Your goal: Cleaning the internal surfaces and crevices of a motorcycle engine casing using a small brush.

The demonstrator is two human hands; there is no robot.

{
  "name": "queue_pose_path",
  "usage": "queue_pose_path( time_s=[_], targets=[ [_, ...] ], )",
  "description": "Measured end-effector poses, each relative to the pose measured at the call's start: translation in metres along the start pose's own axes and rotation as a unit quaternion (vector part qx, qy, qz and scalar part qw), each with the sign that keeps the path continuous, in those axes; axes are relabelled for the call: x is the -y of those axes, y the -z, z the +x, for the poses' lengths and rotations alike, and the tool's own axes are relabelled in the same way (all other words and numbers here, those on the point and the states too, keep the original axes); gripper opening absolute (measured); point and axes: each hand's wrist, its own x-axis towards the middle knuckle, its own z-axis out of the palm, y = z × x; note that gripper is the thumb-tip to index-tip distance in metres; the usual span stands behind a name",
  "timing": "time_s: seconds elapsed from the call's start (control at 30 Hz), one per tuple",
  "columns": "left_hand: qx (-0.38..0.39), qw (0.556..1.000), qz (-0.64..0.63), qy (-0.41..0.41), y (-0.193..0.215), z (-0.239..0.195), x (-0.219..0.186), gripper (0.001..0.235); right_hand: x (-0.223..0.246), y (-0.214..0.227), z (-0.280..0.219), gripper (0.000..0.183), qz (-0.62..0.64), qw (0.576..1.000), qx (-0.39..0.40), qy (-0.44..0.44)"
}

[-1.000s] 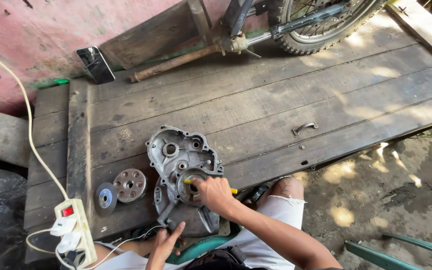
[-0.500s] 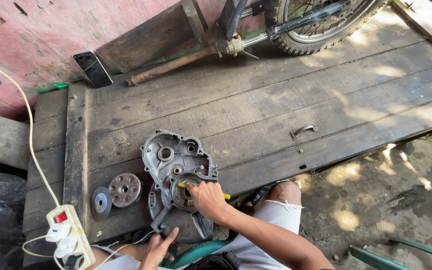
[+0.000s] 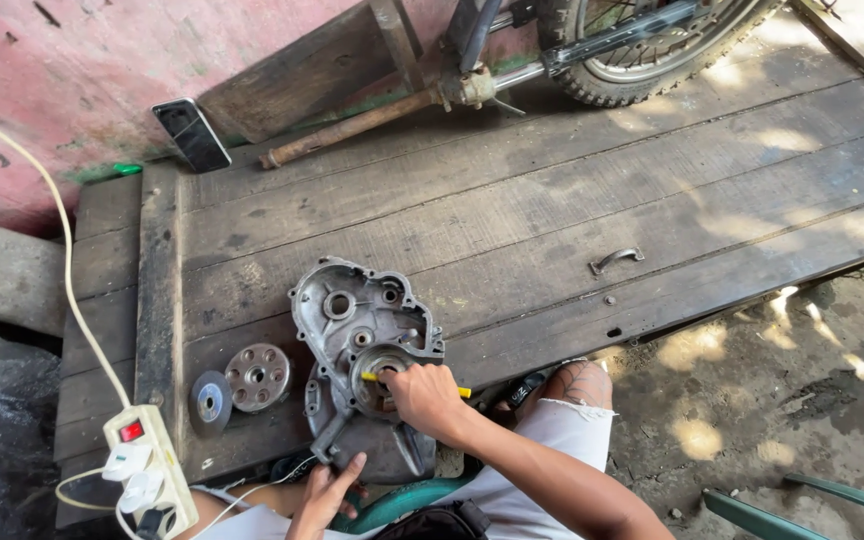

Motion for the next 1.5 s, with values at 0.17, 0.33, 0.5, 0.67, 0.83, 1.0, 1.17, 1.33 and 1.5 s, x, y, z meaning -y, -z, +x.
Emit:
queue_pose_path(
  time_s=[0.17, 0.33, 0.5, 0.67, 0.83, 1.0, 1.17, 1.33, 1.5],
  targets=[
    [0.012, 0.996, 0.016, -0.084, -0.001, -0.001, 0.01, 0.046, 0.001, 0.002, -0.005, 0.022, -0.042, 0.998, -0.022, -0.038],
    [0.029, 0.99, 0.034, -0.13, -0.004, 0.01, 0.021, 0.037, 0.004, 0.004, -0.012, 0.04, -0.047, 0.993, 0.005, -0.105],
    [0.048, 0.988, 0.023, -0.148, -0.005, -0.004, 0.014, 0.04, -0.003, 0.001, -0.01, 0.039, -0.067, 0.994, -0.029, -0.082],
    [0.067, 0.988, 0.033, -0.137, 0.0, -0.023, 0.002, 0.045, -0.006, 0.008, -0.004, 0.041, -0.102, 0.988, -0.022, -0.116],
    [0.08, 0.973, 0.021, -0.213, -0.004, -0.009, 0.015, 0.036, -0.006, 0.015, -0.007, 0.035, -0.098, 0.991, -0.039, -0.08],
    [0.086, 0.977, 0.026, -0.195, -0.003, -0.011, 0.012, 0.04, -0.003, 0.014, -0.016, 0.033, -0.068, 0.994, -0.036, -0.072],
    [0.089, 0.971, 0.011, -0.223, -0.007, -0.003, 0.02, 0.038, -0.002, 0.016, -0.019, 0.034, -0.054, 0.987, -0.021, -0.153],
    [0.072, 0.971, 0.014, -0.229, -0.008, -0.004, 0.021, 0.048, 0.005, 0.025, -0.02, 0.035, -0.064, 0.983, 0.01, -0.171],
    [0.071, 0.966, 0.008, -0.249, -0.011, 0.008, 0.028, 0.047, -0.012, 0.006, -0.017, 0.033, -0.04, 0.983, -0.076, -0.165]
  ],
)
